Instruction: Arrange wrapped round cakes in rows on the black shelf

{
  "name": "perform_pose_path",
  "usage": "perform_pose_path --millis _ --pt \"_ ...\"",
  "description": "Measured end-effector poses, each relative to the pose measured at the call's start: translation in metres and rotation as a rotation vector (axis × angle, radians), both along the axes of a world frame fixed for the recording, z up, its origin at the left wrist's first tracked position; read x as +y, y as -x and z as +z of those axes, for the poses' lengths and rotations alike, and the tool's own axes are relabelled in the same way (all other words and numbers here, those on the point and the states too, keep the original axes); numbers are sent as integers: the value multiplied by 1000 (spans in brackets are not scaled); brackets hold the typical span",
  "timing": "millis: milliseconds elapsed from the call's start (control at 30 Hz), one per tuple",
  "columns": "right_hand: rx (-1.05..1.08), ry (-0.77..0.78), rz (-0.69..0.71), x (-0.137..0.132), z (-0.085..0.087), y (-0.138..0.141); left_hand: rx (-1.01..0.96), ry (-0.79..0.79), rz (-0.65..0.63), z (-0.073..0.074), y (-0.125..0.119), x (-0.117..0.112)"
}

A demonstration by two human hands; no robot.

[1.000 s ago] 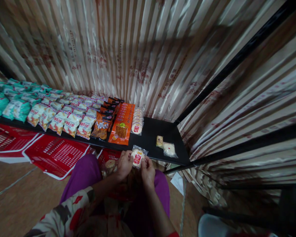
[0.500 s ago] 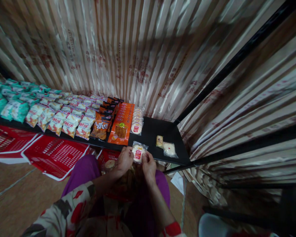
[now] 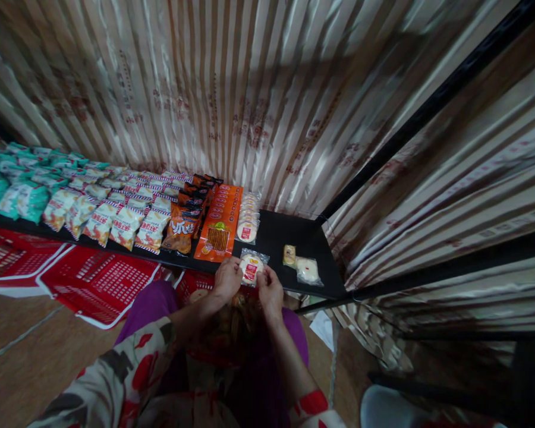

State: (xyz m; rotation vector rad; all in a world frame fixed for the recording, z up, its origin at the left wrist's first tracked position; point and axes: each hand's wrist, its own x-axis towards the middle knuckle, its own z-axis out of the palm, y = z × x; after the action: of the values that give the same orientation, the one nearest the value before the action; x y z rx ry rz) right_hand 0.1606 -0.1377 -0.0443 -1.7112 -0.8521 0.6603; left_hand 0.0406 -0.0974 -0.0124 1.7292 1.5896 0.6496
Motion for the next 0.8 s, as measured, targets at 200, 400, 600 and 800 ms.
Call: perform_pose_path --millis 200,400,600,800 --pt "-35 -28 -10 10 2 -3 -25 -1 23 3 -3 9" --pt "-59 -39 3 19 5 -5 5 -21 2 7 -6 18" --pt "-42 -61 2 29 5 -7 -63 -11 5 4 -8 30" --pt "-59 -50 6 41 0 -11 -98 30 -9 4 -9 38"
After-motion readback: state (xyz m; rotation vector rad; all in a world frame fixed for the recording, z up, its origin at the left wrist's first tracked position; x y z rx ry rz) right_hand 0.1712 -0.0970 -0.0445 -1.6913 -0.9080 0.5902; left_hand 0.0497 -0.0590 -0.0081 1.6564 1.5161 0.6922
